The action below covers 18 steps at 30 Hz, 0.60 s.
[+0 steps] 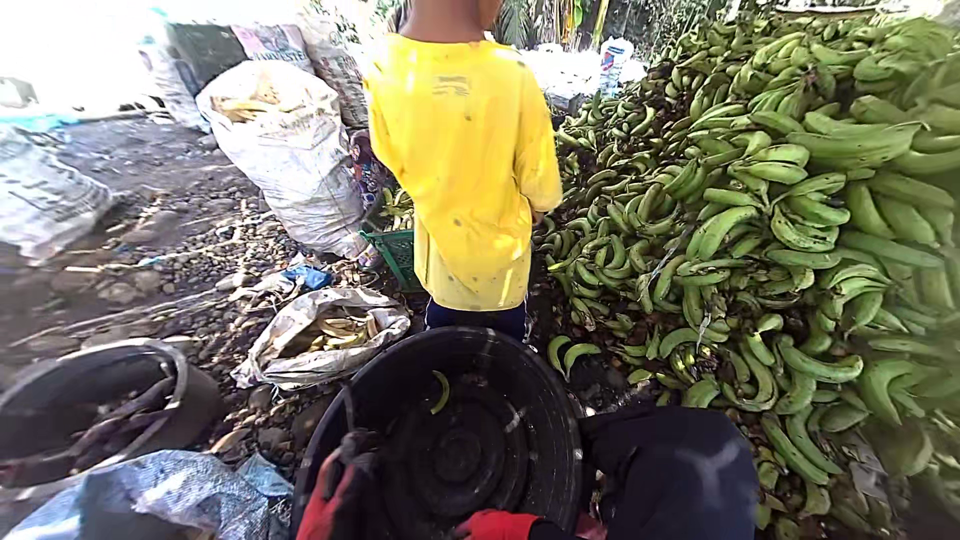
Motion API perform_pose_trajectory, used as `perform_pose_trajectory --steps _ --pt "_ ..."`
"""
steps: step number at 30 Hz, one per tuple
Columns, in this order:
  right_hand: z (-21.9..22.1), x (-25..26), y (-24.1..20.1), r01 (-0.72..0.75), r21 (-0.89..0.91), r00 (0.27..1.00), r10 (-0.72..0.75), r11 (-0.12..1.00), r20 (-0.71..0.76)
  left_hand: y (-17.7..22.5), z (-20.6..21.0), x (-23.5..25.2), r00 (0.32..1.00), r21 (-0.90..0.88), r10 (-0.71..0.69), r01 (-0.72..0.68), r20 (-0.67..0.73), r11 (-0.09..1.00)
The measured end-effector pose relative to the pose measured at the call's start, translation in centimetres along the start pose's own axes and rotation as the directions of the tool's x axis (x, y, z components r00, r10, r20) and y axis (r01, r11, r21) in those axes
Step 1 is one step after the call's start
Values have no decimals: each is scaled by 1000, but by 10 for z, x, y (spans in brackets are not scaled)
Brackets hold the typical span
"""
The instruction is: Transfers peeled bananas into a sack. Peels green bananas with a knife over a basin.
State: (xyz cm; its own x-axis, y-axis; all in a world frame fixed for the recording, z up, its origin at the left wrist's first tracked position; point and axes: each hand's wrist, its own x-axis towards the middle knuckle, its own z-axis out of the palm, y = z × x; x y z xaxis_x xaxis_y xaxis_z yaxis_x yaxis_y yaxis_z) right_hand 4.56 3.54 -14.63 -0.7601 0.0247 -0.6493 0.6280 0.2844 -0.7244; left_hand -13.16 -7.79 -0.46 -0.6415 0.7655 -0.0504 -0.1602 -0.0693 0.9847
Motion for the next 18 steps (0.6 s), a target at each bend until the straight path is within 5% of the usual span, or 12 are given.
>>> perform_pose_trajectory --steps 3,7,13,18 --pt "-60 -8 -14 273 130 890 -199 953 -410 -13 13 2 967 275 -254 245 -3 930" --pt "-172 -50 -28 385 307 600 16 870 -800 -49 19 2 947 234 -321 316 -19 919" --pt "-260 -54 70 -23 515 371 486 857 -791 -80 37 3 895 153 -427 444 -130 883" --pt "-275 -30 137 -155 664 266 678 731 -685 -92 56 15 842 190 -540 528 10 827"
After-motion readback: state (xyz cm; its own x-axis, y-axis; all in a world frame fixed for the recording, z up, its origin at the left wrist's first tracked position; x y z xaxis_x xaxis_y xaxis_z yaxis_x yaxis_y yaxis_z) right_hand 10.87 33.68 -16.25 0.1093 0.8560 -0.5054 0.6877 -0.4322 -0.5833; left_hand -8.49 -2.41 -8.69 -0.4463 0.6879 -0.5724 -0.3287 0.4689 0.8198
